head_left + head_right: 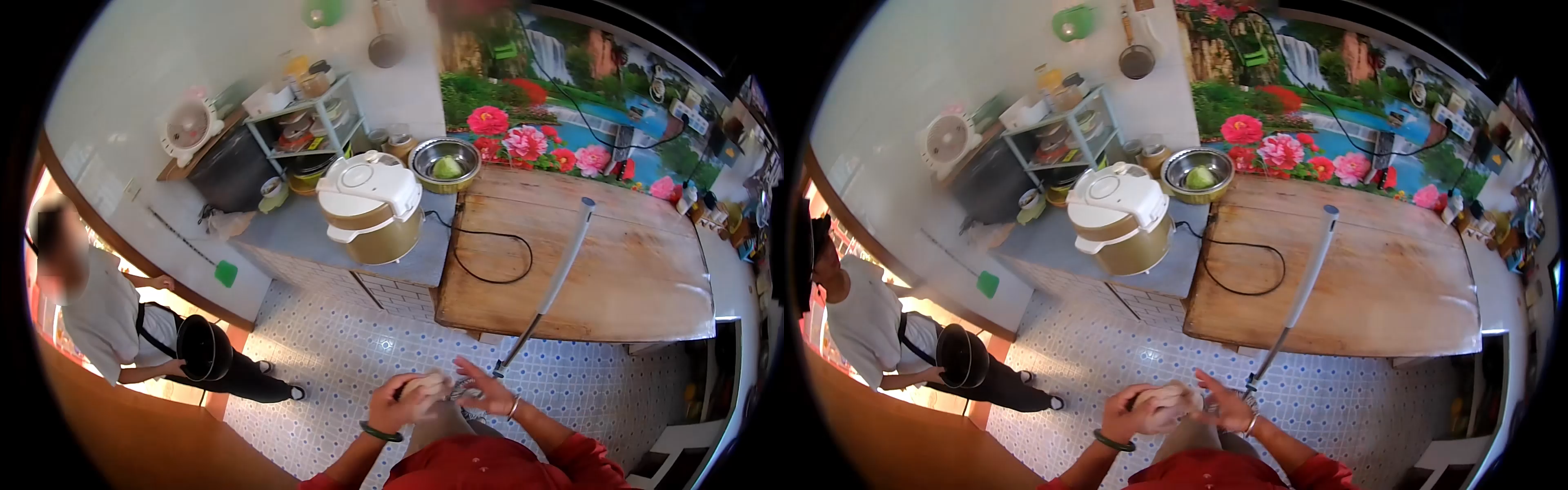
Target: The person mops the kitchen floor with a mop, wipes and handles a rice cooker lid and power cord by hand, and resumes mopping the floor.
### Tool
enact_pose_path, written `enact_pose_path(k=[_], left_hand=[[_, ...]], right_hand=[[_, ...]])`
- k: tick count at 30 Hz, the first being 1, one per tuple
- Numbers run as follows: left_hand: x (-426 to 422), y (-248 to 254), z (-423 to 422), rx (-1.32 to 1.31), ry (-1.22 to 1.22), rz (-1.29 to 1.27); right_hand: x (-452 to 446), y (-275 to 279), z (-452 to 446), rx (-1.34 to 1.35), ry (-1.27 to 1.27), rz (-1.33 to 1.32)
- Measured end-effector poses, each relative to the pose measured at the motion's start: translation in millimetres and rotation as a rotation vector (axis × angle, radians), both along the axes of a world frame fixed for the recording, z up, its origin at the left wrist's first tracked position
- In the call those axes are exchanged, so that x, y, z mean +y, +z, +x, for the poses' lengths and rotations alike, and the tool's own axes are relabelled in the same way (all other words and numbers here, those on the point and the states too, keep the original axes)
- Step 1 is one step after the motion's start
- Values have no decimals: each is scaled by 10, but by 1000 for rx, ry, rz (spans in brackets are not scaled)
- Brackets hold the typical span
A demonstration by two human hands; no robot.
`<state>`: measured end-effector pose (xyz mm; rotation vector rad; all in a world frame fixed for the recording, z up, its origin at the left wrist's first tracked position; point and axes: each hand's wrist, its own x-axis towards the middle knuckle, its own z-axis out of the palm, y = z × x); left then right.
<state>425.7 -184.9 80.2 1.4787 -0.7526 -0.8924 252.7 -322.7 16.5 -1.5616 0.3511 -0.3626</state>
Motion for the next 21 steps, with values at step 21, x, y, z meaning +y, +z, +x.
enact_pose_path(k=[21], left_hand=[[43, -417, -228, -265, -118, 180]], right_hand=[[-685, 13, 106, 72, -676, -157]])
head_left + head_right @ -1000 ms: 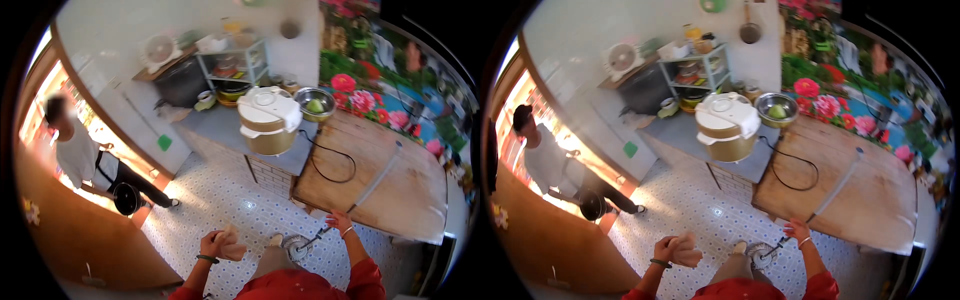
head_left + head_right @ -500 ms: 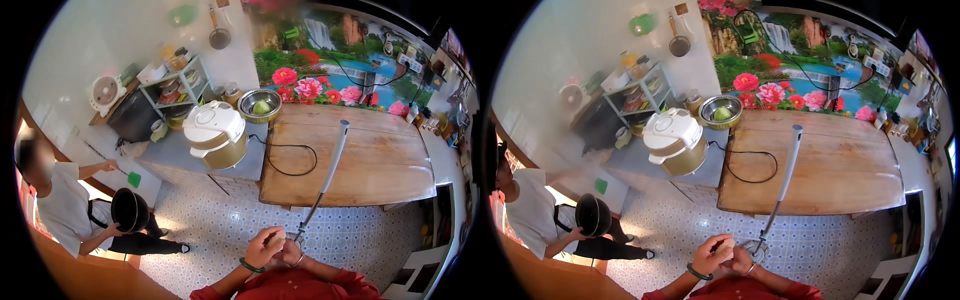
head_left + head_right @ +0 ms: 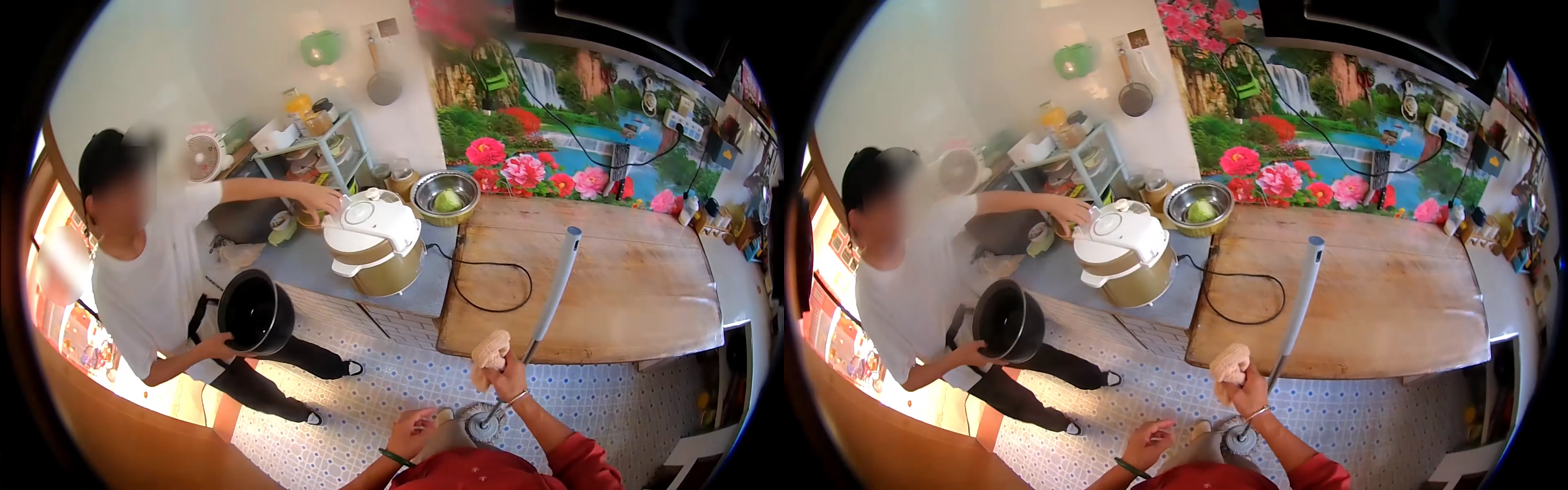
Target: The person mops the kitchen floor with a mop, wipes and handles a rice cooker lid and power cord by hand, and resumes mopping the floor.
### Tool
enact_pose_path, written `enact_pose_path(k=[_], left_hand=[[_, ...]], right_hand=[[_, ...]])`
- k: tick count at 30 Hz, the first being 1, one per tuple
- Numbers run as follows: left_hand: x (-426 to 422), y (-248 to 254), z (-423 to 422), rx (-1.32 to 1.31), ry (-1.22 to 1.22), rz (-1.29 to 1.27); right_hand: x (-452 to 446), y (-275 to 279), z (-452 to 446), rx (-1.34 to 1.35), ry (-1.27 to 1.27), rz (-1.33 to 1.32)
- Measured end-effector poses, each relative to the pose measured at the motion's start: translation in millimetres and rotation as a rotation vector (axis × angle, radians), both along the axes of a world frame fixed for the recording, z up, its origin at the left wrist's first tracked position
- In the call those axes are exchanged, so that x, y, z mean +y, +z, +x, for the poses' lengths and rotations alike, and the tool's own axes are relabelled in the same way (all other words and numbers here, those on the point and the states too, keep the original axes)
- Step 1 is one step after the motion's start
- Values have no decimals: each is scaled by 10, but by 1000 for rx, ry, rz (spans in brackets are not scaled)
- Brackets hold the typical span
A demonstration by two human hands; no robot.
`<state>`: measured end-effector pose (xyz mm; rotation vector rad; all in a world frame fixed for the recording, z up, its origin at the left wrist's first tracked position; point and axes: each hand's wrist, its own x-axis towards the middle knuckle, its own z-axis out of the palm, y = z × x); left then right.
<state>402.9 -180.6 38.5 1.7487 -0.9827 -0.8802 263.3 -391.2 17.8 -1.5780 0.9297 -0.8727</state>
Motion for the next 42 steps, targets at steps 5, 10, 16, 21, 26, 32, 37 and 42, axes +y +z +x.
enact_pose_path(k=[5, 10, 16, 21, 26, 32, 37, 42], left_hand=[[192, -49, 19, 25, 18, 126], [372, -75, 26, -28, 41, 196], [527, -124, 41, -125, 30, 199], [557, -120, 91, -136, 23, 168], [587, -106, 149, -149, 5, 159], [557, -144, 329, -149, 23, 185], [370, -271, 689, -85, 36, 149], [-51, -583, 1309, -140, -98, 123]], right_hand=[[-366, 173, 203, 183, -92, -219], [-606, 99, 333, 226, -117, -353], [-668, -6, 398, 326, -100, -359], [-669, -248, 369, 519, -140, -343], [-691, -319, 316, 702, -70, -334], [-740, -489, 395, 630, -243, -420], [-808, -1002, 365, 1007, -92, -338], [-886, -950, 498, 1009, -68, -181]])
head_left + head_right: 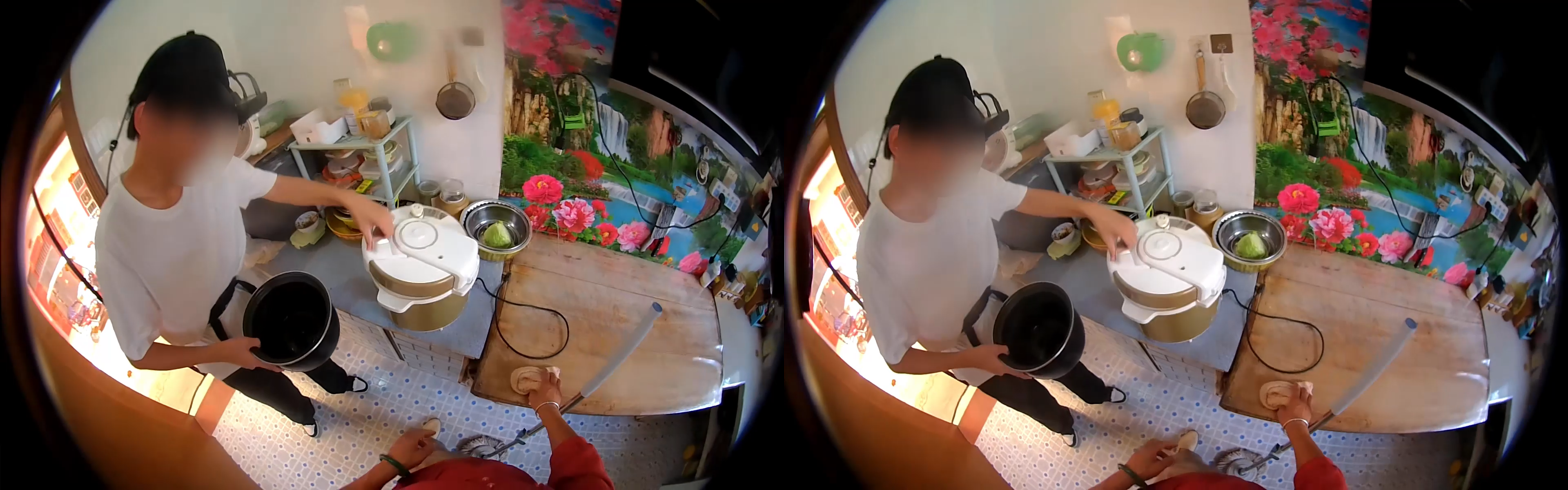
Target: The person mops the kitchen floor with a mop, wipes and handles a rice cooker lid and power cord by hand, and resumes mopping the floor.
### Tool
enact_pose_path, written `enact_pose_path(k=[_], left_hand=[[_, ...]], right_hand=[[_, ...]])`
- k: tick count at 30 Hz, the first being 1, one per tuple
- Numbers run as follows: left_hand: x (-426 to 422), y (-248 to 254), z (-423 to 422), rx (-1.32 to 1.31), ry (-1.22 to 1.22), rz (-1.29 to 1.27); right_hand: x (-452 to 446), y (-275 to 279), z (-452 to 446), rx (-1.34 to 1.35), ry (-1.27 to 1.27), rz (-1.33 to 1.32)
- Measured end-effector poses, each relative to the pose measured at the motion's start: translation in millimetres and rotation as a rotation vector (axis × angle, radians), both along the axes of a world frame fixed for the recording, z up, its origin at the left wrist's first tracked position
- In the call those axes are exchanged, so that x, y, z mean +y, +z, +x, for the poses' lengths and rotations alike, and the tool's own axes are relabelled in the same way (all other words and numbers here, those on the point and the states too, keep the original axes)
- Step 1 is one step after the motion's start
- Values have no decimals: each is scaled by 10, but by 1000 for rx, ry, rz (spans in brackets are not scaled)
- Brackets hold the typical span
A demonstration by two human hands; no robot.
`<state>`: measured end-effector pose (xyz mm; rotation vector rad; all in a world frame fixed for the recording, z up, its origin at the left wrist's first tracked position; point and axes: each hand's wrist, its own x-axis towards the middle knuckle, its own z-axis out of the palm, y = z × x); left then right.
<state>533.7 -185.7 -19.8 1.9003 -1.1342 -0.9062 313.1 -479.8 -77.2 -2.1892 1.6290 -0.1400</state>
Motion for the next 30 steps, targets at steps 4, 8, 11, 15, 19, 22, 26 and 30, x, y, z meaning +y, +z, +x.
enact_pose_path(k=[4, 8, 11, 15, 19, 22, 26, 30], left_hand=[[-375, 19, 462, 0, -26, -115], [-673, 153, 864, 26, -31, -130], [-797, 14, 1082, 3, -31, -153], [-882, -2, 1200, 28, -35, -169], [-934, -35, 1229, 25, -46, -76], [-953, -55, 1225, 40, -41, -40], [-975, -40, 1261, 17, -42, -45], [-980, 10, 1311, 17, -30, -10]], right_hand=[[-72, 6, 210, 11, -106, -4], [-66, 64, 374, 195, -143, 62], [-84, 52, 394, 234, -132, 80], [-88, 92, 474, 262, -132, 94], [-66, 78, 521, 306, -120, 61], [-72, 108, 540, 331, -112, 64], [-86, 98, 563, 356, -111, 70], [-103, 46, 571, 375, -102, 61]])
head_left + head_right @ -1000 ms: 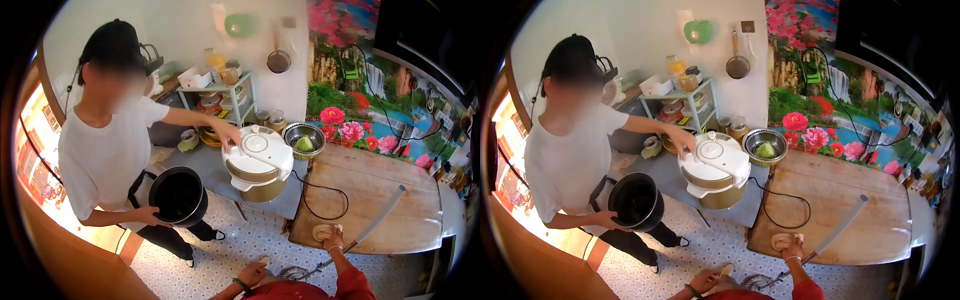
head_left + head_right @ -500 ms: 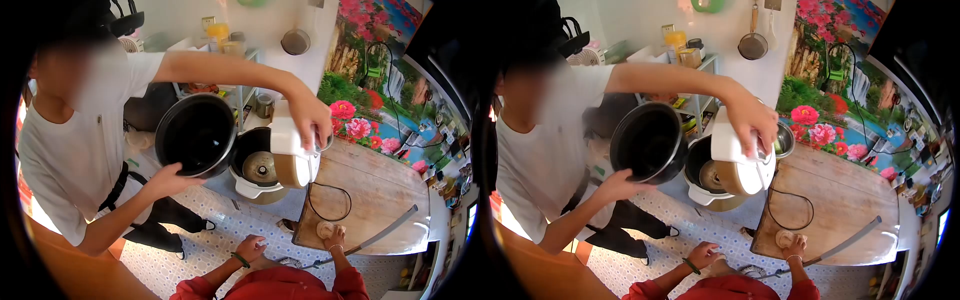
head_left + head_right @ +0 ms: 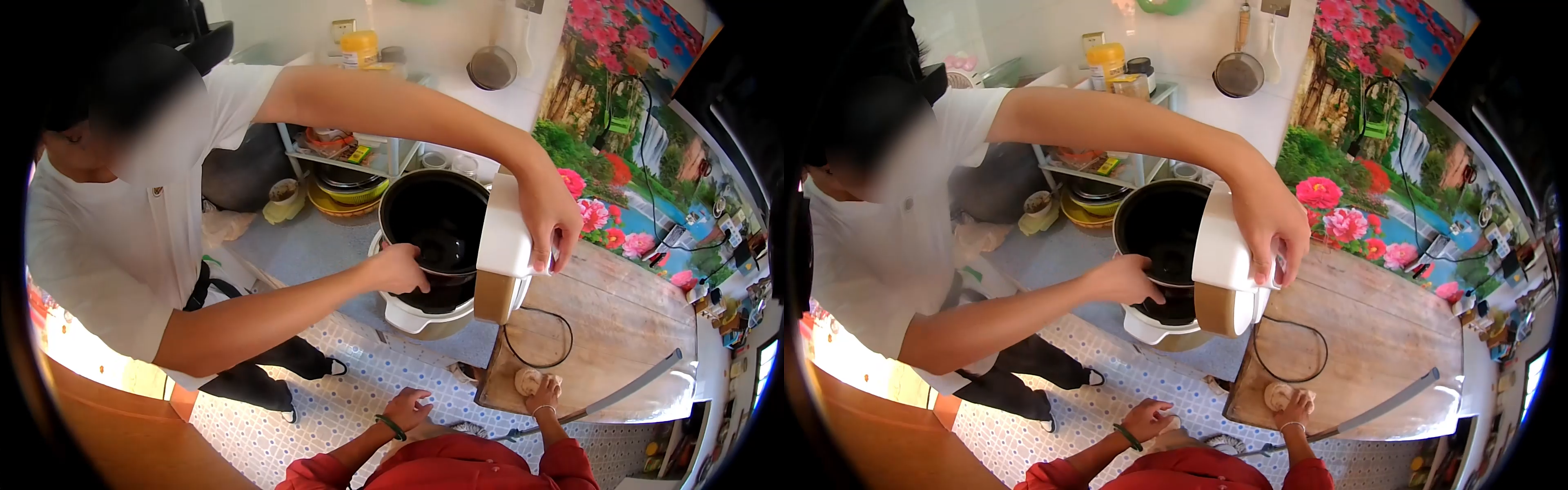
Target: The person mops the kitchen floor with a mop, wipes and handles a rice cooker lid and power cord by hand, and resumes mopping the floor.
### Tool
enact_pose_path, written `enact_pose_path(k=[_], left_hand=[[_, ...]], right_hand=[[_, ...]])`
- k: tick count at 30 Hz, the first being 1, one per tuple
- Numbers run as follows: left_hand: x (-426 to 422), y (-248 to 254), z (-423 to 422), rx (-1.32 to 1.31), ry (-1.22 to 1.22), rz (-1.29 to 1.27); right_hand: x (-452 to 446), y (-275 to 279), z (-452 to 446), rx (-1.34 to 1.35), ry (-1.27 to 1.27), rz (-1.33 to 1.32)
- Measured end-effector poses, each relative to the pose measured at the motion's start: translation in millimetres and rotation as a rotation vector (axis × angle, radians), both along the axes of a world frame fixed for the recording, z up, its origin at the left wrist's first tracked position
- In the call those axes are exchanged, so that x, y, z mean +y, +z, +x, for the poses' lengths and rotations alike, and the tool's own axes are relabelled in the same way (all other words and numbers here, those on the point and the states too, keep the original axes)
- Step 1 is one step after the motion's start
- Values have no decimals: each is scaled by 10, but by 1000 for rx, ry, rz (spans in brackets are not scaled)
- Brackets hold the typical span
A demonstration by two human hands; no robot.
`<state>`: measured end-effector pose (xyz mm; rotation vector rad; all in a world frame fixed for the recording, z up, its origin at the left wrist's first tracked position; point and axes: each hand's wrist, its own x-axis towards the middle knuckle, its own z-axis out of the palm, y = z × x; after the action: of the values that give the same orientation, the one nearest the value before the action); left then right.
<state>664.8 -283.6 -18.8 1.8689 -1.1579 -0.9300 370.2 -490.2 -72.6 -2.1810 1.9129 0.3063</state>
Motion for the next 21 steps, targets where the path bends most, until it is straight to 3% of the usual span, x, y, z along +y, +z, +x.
enact_pose_path(k=[6, 21], left_hand=[[67, -61, 36, 11, -24, -49], [169, -82, 55, 8, -26, -17]], right_hand=[[-17, -217, -105, -15, 38, -77], [10, -76, -56, 2, 31, -12]])
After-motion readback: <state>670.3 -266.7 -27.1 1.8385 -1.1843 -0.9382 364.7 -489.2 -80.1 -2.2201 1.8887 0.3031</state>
